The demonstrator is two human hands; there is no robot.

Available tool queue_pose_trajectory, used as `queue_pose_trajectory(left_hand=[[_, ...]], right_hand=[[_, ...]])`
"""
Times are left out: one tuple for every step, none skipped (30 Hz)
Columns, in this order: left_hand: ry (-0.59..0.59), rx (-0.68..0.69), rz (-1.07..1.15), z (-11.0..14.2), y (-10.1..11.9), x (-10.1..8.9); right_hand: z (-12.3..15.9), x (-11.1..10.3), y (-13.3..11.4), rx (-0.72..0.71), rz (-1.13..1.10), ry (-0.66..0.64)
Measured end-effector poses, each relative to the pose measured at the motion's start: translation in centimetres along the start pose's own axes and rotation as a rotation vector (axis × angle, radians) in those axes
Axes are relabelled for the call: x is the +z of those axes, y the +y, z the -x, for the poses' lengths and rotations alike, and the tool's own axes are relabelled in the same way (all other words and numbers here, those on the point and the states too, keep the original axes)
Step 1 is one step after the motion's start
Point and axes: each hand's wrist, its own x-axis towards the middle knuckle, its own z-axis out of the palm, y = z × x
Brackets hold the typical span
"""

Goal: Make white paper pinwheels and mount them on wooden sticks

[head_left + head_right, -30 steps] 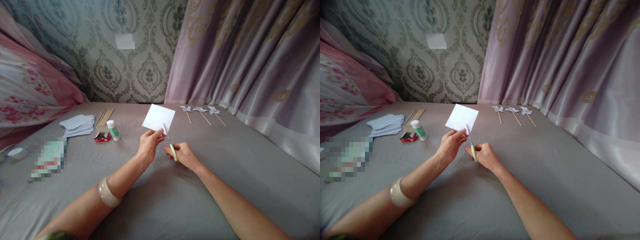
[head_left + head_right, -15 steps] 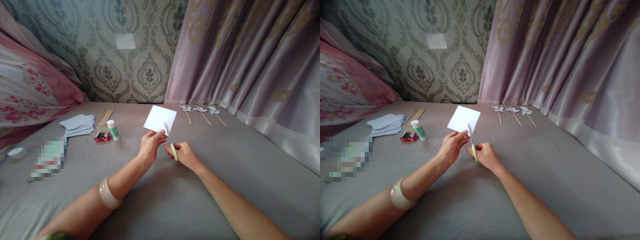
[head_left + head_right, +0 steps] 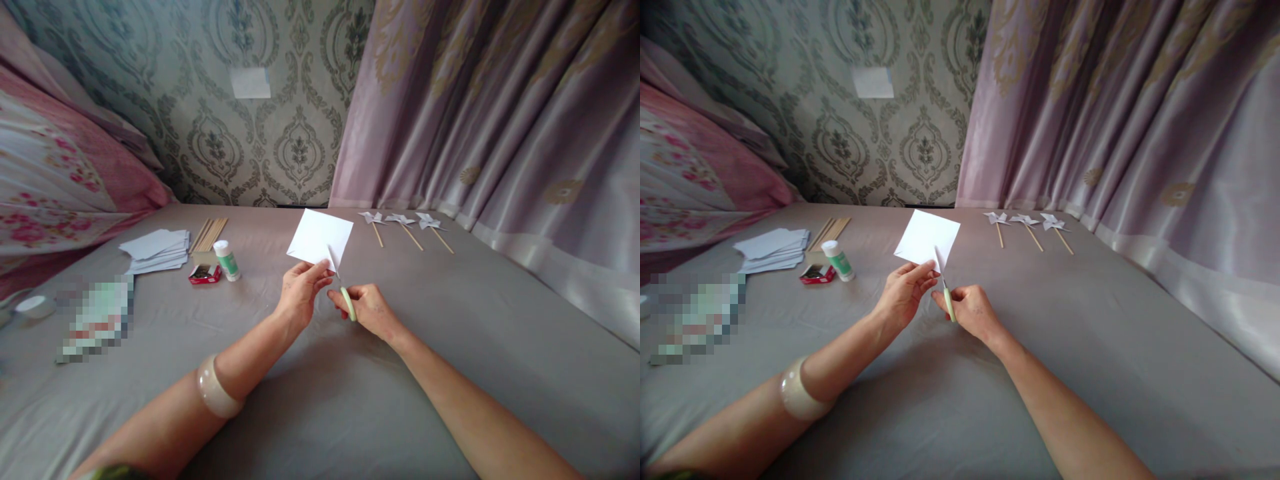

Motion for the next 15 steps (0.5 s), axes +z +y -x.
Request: queue_pose_trajectory(left_hand=[[-0.003,0.002,0.001,-0.04,-0.04,-0.04],[-0.005,0.006,0.003,-0.08,-0.09,-0.09],[-0.007,0.009,0.002,-0.13,-0.14,-0.13],[-0.007,0.011,0.001,-0.18,-0.17,-0.16],[-0.006,0.011,-0.001,-0.21,-0.20,-0.18],[-0.003,0.013,-0.002,-0.24,-0.19,-0.17],[-0.002,0.015,-0.002,-0.24,-0.17,-0.15],[-0.001,0.016,-0.001,-0.23,-0.13,-0.10],[0.001,0.018,0.000,-0.20,-0.07,-0.04],[0.003,0.019,0.002,-0.15,0.00,0.02],[0.006,0.019,0.003,-0.11,0.07,0.09],[0.011,0.020,0.003,-0.06,0.13,0.16],[0.015,0.019,0.004,-0.01,0.17,0.21],[0.018,0.018,0.005,0.02,0.20,0.25],[0.019,0.019,0.006,0.04,0.22,0.27]], right_hand=[[0.01,0.02,-0.03,0.003,-0.005,0.002],[0.02,0.05,-0.04,0.006,-0.011,0.001],[0.03,0.08,-0.05,0.009,-0.019,-0.004],[0.05,0.11,-0.05,0.009,-0.028,-0.012],[0.07,0.13,-0.05,0.005,-0.036,-0.023],[0.10,0.15,-0.07,0.000,-0.042,-0.034],[0.14,0.16,-0.10,-0.002,-0.045,-0.040],[0.17,0.16,-0.15,-0.003,-0.045,-0.042],[0.21,0.16,-0.21,-0.003,-0.045,-0.042],[0.24,0.15,-0.26,-0.001,-0.045,-0.042],[0.26,0.14,-0.31,0.001,-0.046,-0.041],[0.26,0.13,-0.34,0.002,-0.046,-0.038],[0.26,0.12,-0.35,0.002,-0.047,-0.035],[0.25,0.12,-0.33,0.002,-0.048,-0.031],[0.23,0.12,-0.29,0.003,-0.048,-0.028]])
